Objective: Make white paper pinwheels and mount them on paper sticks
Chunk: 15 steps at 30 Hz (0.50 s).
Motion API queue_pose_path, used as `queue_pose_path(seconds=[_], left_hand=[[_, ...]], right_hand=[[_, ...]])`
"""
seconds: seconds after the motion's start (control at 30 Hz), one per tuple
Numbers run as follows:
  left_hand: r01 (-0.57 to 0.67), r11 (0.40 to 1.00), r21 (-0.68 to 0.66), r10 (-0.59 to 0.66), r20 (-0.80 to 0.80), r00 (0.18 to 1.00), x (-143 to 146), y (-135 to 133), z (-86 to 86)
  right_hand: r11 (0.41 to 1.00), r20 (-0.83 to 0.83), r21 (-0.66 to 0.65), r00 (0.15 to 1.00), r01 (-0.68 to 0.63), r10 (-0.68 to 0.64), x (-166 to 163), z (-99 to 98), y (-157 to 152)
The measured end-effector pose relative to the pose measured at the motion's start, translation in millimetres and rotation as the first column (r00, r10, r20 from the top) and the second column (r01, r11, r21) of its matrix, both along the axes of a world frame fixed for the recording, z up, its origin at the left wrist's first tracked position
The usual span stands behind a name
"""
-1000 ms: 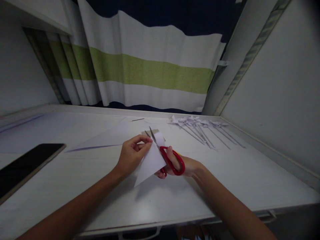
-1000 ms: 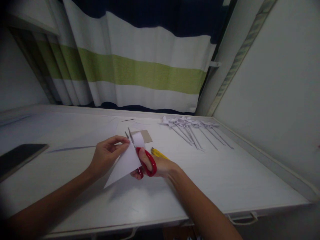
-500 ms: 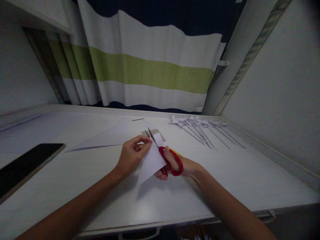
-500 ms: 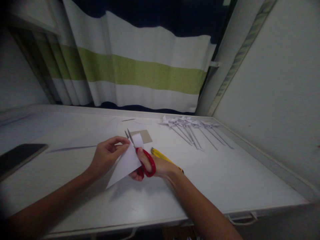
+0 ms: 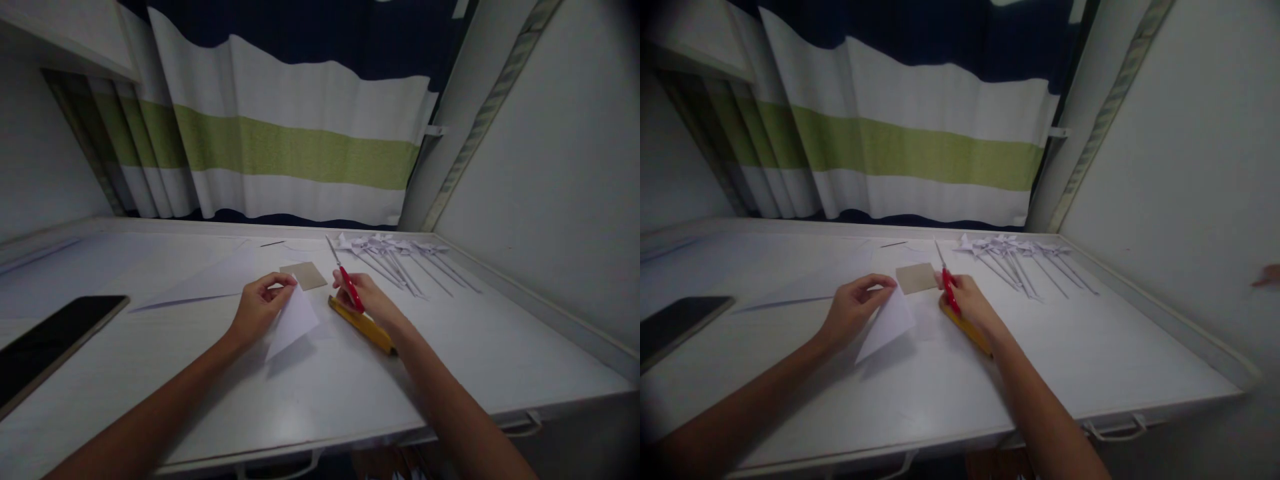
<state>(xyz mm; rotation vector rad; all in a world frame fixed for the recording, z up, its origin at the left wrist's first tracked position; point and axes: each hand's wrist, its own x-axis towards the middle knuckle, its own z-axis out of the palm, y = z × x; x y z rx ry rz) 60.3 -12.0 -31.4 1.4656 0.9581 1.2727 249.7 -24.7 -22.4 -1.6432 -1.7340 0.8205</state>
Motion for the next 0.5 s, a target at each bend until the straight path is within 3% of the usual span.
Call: queue_pose_path(seconds=[0.03, 0.13, 0.3, 0.5], left_hand=[[0.01, 1.0, 0.001, -0.01, -0.038, 0.999, -1, 2, 0.0], [0.085, 0.996, 0.006, -0.083, -0.146, 0.986, -5, 6, 0.4], [0.198, 0.977, 0.08, -0.174, -0.237, 0.956, -10, 11, -0.5], [0.238, 0.971, 0.015, -0.225, -0.275, 0.935, -15, 17, -7.0]], right_hand=[[0.988, 0.241, 0.028, 0.959, 0.15, -0.152, 11, 1.0, 4], [0.936, 0.424, 0.09, 0.837, 0.34, -0.345, 38, -3.2, 13], [0.911, 0.537, 0.104, 0.748, 0.4, -0.39, 47, -19.2, 14], [0.899, 0.545, 0.145, 0.726, 0.412, -0.42, 44, -26.0, 13]])
